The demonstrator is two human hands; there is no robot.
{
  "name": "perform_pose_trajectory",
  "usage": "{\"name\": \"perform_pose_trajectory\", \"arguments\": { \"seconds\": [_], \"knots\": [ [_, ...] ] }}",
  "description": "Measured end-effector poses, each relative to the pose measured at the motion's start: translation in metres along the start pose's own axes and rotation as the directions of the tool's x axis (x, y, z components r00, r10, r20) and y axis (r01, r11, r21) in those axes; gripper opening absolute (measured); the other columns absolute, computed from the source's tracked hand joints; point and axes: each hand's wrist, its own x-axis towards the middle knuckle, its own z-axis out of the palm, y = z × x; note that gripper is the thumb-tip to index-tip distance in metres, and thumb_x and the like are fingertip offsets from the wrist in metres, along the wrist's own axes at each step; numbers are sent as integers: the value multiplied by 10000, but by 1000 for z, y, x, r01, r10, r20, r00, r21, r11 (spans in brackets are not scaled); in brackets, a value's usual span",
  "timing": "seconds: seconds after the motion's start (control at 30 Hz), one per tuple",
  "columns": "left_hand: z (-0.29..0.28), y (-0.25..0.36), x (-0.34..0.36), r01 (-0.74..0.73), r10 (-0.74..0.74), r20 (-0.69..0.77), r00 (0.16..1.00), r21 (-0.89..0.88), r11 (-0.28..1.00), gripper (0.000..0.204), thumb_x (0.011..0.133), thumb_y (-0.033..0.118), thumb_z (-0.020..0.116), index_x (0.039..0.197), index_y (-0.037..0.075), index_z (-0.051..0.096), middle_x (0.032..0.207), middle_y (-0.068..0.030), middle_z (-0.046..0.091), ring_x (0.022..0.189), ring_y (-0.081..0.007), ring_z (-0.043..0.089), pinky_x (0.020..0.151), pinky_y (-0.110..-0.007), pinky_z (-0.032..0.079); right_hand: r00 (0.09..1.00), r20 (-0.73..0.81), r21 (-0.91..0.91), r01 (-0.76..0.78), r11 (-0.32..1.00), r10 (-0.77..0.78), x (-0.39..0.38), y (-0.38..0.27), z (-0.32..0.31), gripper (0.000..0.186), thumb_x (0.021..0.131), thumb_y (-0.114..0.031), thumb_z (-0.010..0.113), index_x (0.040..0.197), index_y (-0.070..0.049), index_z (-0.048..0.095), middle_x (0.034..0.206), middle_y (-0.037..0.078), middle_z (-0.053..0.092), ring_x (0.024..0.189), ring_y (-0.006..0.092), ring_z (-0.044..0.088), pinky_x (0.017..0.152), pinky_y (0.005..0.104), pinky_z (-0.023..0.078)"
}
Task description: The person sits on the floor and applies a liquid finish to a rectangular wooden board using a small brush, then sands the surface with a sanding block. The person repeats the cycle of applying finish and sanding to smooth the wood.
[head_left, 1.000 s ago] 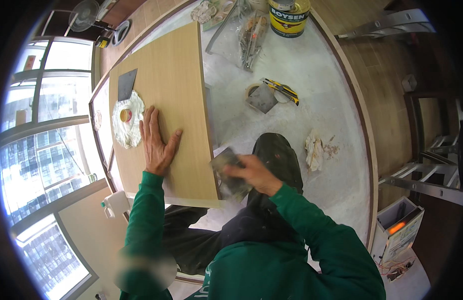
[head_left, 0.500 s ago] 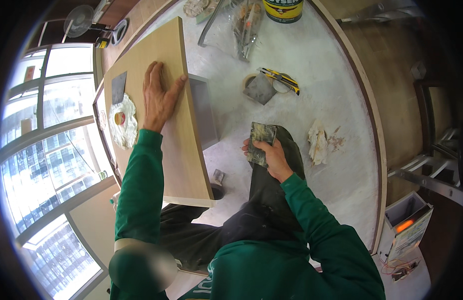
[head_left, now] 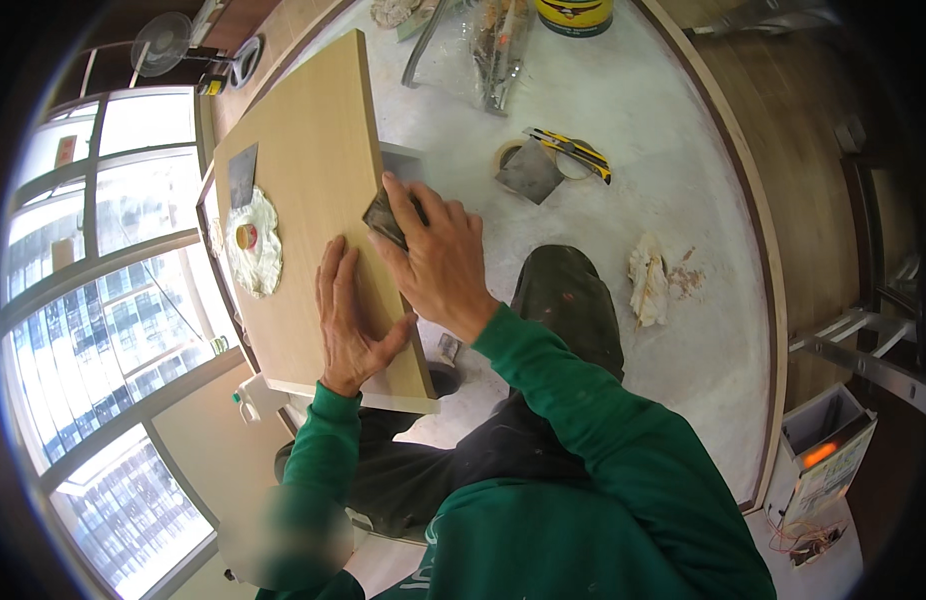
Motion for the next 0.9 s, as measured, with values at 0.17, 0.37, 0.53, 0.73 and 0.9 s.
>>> {"name": "perform_pose_trajectory", "arguments": {
  "seconds": [0.17, 0.37, 0.53, 0.73, 0.9],
  "knots": [
    [-8, -23, -9, -87, 86, 58, 995, 25, 996, 1070, 747, 623, 775, 1493, -52, 409, 1587, -297, 341, 1470, -471, 329, 1209, -556, 233, 995, 97, -270, 41, 962, -15, -15, -20, 10, 723, 913, -330, 681, 1521, -33, 426, 1493, 210, 473, 1062, 325, 547, 873, 495, 399],
    [-18, -55, -7, -6, 7, -4, 1000, 73, 997, 1042, 794, 648, 735, 1518, -23, 402, 1602, -264, 342, 1483, -448, 318, 1212, -550, 229, 999, -1, -380, 39, 924, -43, 28, -25, 33, 739, 914, -316, 670, 1497, 57, 412, 1535, 251, 423, 1102, 333, 545, 929, 507, 407],
    [-22, -63, -1, 1, -4, 22, 1000, 97, 995, 1027, 800, 620, 743, 1530, -11, 391, 1602, -251, 348, 1487, -431, 316, 1217, -542, 225, 989, -126, -446, 17, 895, -81, 121, -16, 58, 725, 936, -320, 650, 1479, 99, 413, 1548, 264, 405, 1148, 350, 536, 952, 527, 415],
    [-27, -73, -2, 34, -31, -40, 999, 69, 997, 1009, 801, 599, 748, 1528, -7, 397, 1603, -242, 348, 1490, -423, 315, 1219, -541, 219, 1000, 27, -457, 18, 889, -7, 19, -38, 42, 703, 958, -340, 621, 1464, 108, 425, 1547, 275, 400, 1147, 357, 537, 939, 535, 420],
    [-26, -74, 6, 9, -6, -30, 1000, 75, 997, 1003, 803, 603, 742, 1522, -8, 403, 1599, -239, 355, 1491, -422, 312, 1221, -544, 210, 975, -200, -503, -21, 864, -93, 153, -16, 65, 703, 958, -359, 618, 1441, 119, 438, 1496, 285, 438, 1117, 377, 558, 927, 546, 428]
  ]
}}
